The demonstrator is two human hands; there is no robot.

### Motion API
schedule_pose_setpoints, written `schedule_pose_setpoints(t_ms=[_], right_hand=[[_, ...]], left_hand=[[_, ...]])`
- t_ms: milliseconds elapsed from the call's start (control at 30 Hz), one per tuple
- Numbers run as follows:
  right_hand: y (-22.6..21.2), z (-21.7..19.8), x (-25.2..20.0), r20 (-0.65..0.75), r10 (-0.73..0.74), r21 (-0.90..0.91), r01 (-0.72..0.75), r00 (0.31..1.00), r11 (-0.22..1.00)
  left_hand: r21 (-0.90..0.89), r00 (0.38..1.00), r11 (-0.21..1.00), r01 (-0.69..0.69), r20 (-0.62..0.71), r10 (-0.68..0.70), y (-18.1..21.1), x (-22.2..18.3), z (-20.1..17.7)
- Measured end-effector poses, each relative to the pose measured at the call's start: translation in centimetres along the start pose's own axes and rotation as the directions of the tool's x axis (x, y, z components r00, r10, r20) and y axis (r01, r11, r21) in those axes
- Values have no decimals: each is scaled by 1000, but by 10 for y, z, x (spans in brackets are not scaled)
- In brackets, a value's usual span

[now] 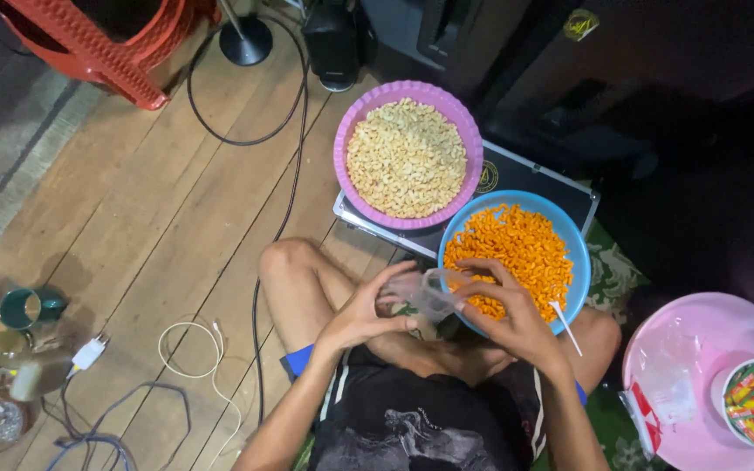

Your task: The person is organizing various snacks by sorting small packets into a bowl and preparing plastic bags for loose items while sitting on the floor.

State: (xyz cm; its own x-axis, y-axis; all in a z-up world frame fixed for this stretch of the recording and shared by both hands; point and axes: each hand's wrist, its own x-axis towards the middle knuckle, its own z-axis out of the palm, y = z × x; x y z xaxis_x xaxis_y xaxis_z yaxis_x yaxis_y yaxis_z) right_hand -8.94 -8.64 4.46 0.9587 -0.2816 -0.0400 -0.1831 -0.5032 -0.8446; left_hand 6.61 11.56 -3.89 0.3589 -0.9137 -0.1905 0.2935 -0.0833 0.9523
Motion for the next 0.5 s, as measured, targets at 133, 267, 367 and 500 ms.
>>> schedule_pose_setpoints(t_ms=[133, 267, 367, 500], right_hand=[[-1, -3, 8, -20, 49, 93, -47, 999, 995], [-2, 2, 9, -68, 124, 181, -110, 990, 977], [21, 2, -1, -110, 120, 207, -95, 987, 974], [32, 4, -11, -152, 148, 281, -100, 977, 954]], left_hand=[[-87, 996, 992, 92, 23, -90, -20, 13, -8], [-271, 999, 962, 16, -45, -29, -22, 16, -9], [-308, 982, 948, -82, -186, 25, -38, 23, 0], [-222, 971, 969, -111, -230, 59, -15, 22, 14]])
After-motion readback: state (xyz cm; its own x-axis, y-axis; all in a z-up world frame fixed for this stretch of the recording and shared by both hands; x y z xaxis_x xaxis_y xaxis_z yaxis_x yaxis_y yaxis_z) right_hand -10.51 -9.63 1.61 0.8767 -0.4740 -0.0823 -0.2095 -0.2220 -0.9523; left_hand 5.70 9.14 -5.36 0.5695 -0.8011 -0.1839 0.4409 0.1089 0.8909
